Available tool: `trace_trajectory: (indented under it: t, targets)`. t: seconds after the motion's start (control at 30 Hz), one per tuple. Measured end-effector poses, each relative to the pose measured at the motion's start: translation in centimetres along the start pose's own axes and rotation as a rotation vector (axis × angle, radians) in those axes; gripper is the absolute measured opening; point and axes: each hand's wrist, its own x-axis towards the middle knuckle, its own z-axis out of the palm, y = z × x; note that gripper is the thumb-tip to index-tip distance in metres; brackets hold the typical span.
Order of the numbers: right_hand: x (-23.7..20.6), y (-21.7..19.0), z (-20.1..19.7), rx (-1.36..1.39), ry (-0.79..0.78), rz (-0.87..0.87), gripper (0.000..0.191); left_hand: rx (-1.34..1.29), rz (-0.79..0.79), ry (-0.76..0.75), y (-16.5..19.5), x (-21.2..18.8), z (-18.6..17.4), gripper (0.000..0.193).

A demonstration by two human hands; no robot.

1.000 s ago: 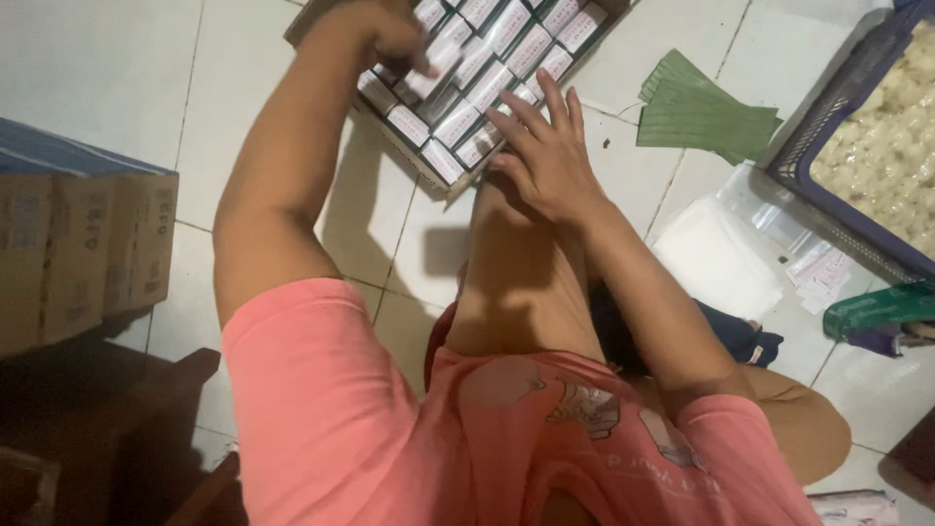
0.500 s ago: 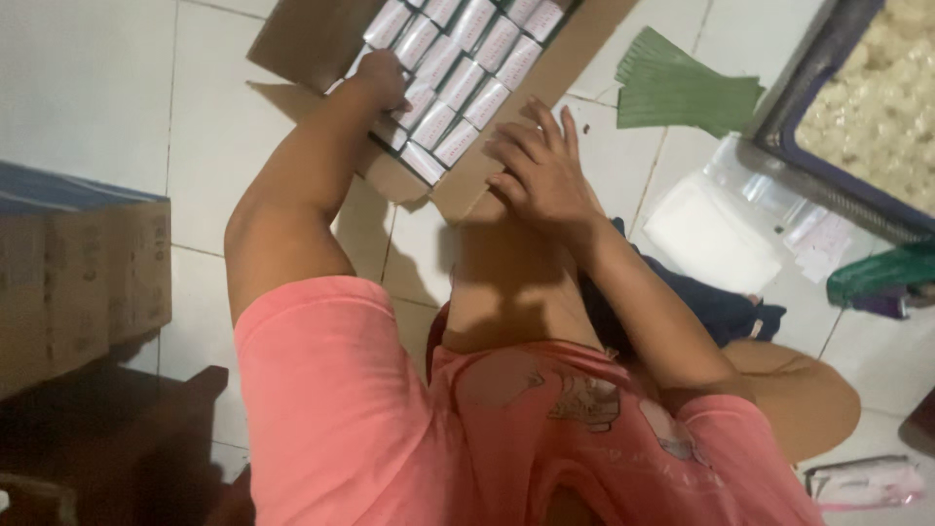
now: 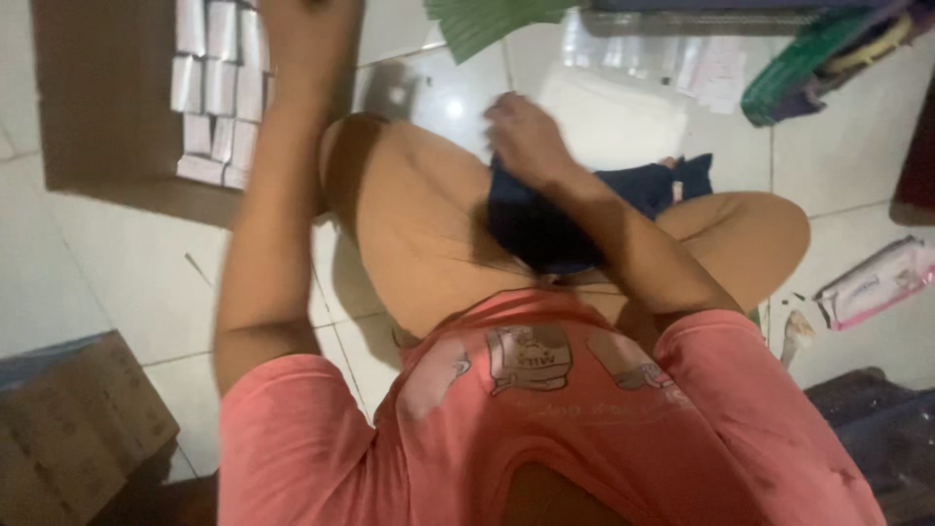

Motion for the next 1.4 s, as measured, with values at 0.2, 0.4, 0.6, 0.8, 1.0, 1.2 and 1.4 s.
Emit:
trace_trajectory:
  t: [0.2,0.4,0.6,0.8,1.0,1.2,1.4]
  targets:
    - [-8.4,9.4,-7.8,-0.125,0.115,0.564,0.017,-0.044,-0.411,-0.563,8.2,-9.8,21.6,0.026]
    - [-9.7,10.7,-9.2,0.083,0.172,0.646,0.029,0.340,-0.412,-0.345,11.4,-15.0,27.2,0.037]
    - [-8.4,10.7,-9.7,0.134,0.197,0.552,0.030,0.176,-0.605,-0.371,12.2,-13.1,25.6,0.027]
    - [-8.7,11.1,-9.6,0.201,0.216,0.541,0.028,0.069,-0.438,-0.306,12.2,-12.2,25.1,0.017]
    - [-8.6,12.4,-8.4,0.428,0.190,0.627,0.028,-0.078,-0.465,-0.154,10.2,-12.3,24.6,0.028]
    - [-8.2,13.1,-8.1,1.099,-0.067,0.813,0.032,-0.226,-0.900,-0.734,8.3,-13.7,24.1,0.032]
    - [-7.1,14.2,-9.5,1.353,0.070,0.857,0.033,-0.859,-0.986,-0.437,10.3,-0.6,26.6,0.026]
